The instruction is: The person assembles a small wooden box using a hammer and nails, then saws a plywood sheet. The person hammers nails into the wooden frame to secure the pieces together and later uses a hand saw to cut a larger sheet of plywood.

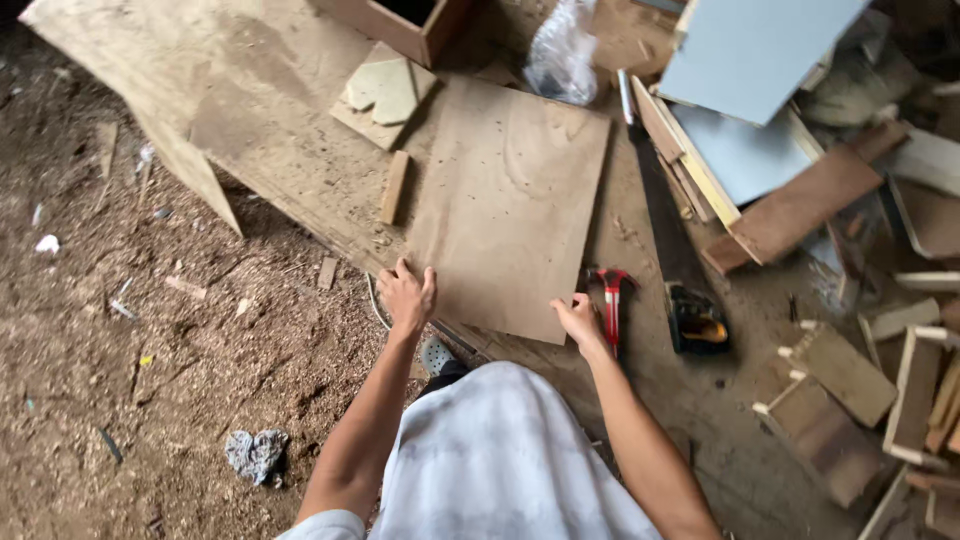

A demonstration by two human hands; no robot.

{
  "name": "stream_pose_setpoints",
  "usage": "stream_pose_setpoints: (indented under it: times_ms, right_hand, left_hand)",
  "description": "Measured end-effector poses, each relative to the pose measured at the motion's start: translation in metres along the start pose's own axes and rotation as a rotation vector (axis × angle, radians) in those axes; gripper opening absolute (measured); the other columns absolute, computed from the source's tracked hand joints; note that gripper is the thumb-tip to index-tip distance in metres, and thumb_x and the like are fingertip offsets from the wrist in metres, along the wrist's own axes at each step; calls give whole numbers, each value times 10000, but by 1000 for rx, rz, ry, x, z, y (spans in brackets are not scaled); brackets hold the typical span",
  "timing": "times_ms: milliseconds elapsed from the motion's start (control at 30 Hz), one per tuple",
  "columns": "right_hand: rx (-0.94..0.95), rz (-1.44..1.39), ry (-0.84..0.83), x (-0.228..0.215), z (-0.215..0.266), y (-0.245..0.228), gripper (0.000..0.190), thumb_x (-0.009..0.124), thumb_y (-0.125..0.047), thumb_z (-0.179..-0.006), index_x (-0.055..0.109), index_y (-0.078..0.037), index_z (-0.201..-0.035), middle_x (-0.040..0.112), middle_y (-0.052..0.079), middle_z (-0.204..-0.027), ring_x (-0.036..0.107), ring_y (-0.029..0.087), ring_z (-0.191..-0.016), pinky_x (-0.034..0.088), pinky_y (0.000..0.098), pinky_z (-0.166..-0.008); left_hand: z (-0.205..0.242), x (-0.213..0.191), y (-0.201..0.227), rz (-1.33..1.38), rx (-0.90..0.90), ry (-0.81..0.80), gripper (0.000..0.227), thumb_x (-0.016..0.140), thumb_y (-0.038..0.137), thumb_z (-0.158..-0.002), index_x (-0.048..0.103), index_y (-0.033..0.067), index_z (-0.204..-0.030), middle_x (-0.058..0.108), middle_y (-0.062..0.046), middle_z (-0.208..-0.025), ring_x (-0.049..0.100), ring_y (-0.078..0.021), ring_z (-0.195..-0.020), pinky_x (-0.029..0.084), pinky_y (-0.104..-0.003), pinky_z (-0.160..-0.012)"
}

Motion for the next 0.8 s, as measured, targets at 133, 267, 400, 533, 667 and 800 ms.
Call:
stream_pose_setpoints:
  times_ms: [133,267,400,533,667,800]
  right_hand:
    - [-51,-29,82,-17,7,15,748,801,-326,-768,503,35,-1351,594,256,-1306,582,313,-1186,484,416,-963]
    - [-219,96,218,-16,11,15,760,827,-310,-765,518,-25,-1398,542,240,-1367,508,327,-1260,441,440,-1023]
    - [-369,-13,361,-40,27,30,626,747,-234,-781,535,-61,-1344,555,207,-1319,558,353,-1186,474,476,-1011]
    - [-394,317,620,-80,38,38,629,802,-164,-785,514,5,-1319,549,250,-1220,508,420,-1143,379,537,-992]
    - [-367,365,524,-86,31,49,447,773,-162,-863,580,-33,-1245,609,180,-1175,545,388,-1143,426,497,-1008]
    - [-451,294,599,-89,19,40,404,748,-133,-891,588,-10,-1241,603,202,-1126,546,396,-1115,431,480,-988]
  left_hand:
    - [18,10,12,-76,139,125,739,591,528,-957,453,-38,-1410,439,-356,-1304,450,-453,-1182,411,-563,-978]
    - [37,27,10,37,121,47,879,599,502,-903,341,-71,-1518,426,-308,-1317,433,-427,-1190,408,-544,-1023]
    - [53,26,17,-14,202,109,932,634,469,-883,254,-74,-1539,339,-302,-1422,327,-435,-1284,326,-595,-1082]
    - [51,34,17,52,134,30,982,633,447,-897,143,-63,-1578,255,-311,-1477,290,-451,-1326,297,-617,-1097]
    - [48,41,19,35,79,56,1051,676,437,-883,72,-49,-1594,181,-341,-1508,258,-477,-1351,267,-630,-1104]
    - [48,46,22,42,47,33,1052,676,425,-883,53,-28,-1600,187,-331,-1526,245,-471,-1392,229,-624,-1142]
Point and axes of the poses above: each hand's wrist, its own z-axis away from the middle knuckle, its own x-axis out of the palm, y = z × x, the point moved 7 cm from there along -z, towards the middle knuckle
